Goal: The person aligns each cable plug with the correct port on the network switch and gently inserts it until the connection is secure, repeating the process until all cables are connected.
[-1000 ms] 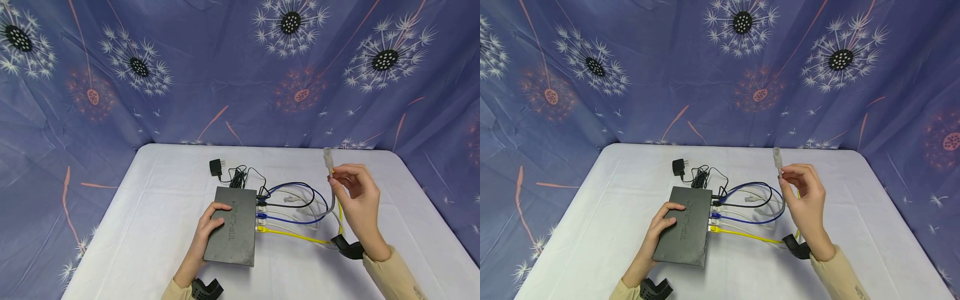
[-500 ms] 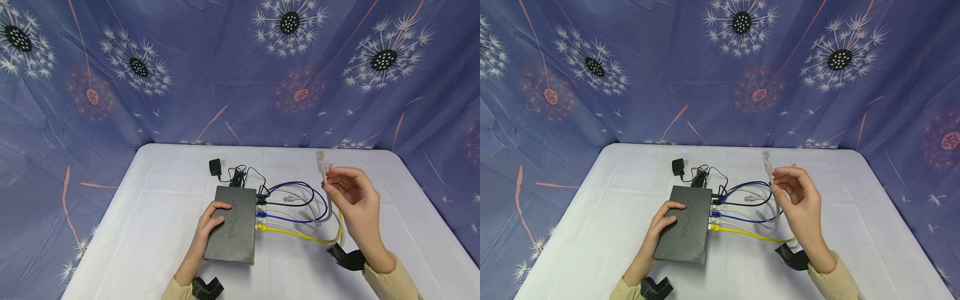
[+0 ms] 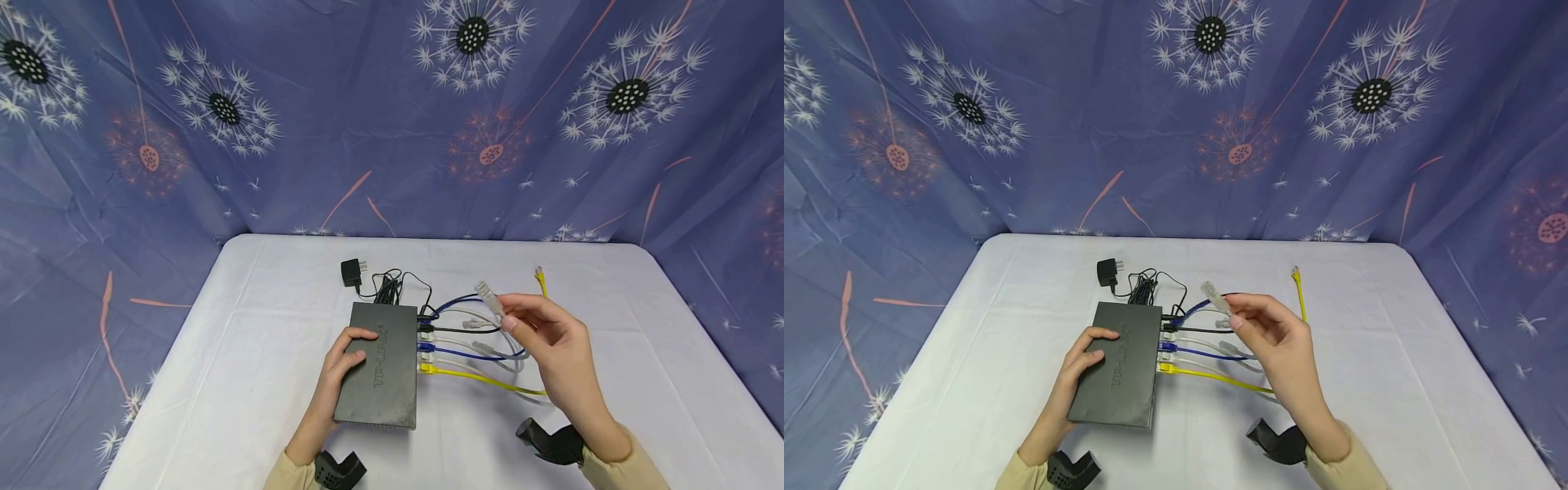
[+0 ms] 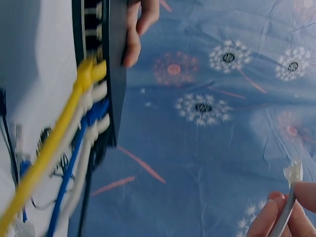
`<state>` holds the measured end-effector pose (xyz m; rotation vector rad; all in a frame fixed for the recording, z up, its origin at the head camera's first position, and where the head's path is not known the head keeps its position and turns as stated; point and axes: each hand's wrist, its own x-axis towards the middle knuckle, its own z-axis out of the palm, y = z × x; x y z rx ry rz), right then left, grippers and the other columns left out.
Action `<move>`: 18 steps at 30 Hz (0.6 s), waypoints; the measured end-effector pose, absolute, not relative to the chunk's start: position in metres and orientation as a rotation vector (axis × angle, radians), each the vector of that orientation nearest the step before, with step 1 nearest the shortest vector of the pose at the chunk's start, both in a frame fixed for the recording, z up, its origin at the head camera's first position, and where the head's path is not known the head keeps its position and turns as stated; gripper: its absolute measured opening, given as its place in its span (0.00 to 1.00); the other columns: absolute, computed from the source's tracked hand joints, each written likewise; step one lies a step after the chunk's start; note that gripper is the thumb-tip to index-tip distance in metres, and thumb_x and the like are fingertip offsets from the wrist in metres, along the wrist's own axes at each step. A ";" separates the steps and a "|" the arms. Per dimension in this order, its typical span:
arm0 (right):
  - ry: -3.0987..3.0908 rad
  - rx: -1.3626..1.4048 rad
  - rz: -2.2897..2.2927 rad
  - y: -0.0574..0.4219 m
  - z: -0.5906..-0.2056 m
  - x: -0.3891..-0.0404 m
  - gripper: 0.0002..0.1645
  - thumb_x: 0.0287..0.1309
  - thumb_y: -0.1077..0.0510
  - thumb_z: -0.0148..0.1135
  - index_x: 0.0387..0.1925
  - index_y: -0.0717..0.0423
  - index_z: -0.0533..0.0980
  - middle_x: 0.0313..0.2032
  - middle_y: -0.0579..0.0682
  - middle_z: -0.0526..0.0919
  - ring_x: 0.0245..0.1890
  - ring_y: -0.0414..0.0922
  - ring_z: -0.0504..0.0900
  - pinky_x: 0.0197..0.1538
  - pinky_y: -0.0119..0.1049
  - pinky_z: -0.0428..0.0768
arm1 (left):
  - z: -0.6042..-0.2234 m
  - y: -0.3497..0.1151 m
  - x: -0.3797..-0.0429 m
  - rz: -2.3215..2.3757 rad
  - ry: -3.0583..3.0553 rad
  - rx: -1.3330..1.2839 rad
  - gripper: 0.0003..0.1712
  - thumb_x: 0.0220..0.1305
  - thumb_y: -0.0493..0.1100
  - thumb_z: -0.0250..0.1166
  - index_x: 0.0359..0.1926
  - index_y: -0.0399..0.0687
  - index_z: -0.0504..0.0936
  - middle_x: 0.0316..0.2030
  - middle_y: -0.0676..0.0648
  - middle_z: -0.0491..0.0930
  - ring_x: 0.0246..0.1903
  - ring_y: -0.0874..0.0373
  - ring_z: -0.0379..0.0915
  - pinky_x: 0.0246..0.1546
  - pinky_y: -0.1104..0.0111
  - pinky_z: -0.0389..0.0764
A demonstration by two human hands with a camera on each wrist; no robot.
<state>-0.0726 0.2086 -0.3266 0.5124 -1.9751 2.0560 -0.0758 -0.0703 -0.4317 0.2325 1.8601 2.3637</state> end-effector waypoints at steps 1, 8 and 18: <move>-1.999 0.496 2.047 0.207 -0.327 -0.071 0.15 0.57 0.78 0.56 0.46 0.72 0.77 0.41 0.52 0.81 0.40 0.43 0.79 0.43 0.29 0.76 | -0.432 -0.070 -0.076 2.365 1.855 0.231 0.18 0.67 0.40 0.47 0.55 0.40 0.72 0.57 0.43 0.66 0.52 0.46 0.62 0.49 0.63 0.67; -2.132 0.519 1.971 0.196 -0.334 -0.063 0.10 0.57 0.75 0.59 0.40 0.67 0.79 0.40 0.55 0.82 0.40 0.45 0.80 0.42 0.30 0.77 | -0.430 -0.069 -0.077 2.375 1.849 0.222 0.17 0.68 0.40 0.46 0.54 0.40 0.72 0.56 0.42 0.65 0.51 0.46 0.62 0.48 0.61 0.67; -2.266 0.776 1.866 0.188 -0.347 -0.061 0.15 0.55 0.76 0.60 0.43 0.63 0.80 0.42 0.56 0.81 0.45 0.45 0.78 0.46 0.32 0.75 | -0.425 -0.068 -0.078 2.385 1.857 0.205 0.17 0.67 0.39 0.45 0.54 0.39 0.71 0.56 0.42 0.65 0.51 0.45 0.61 0.48 0.60 0.66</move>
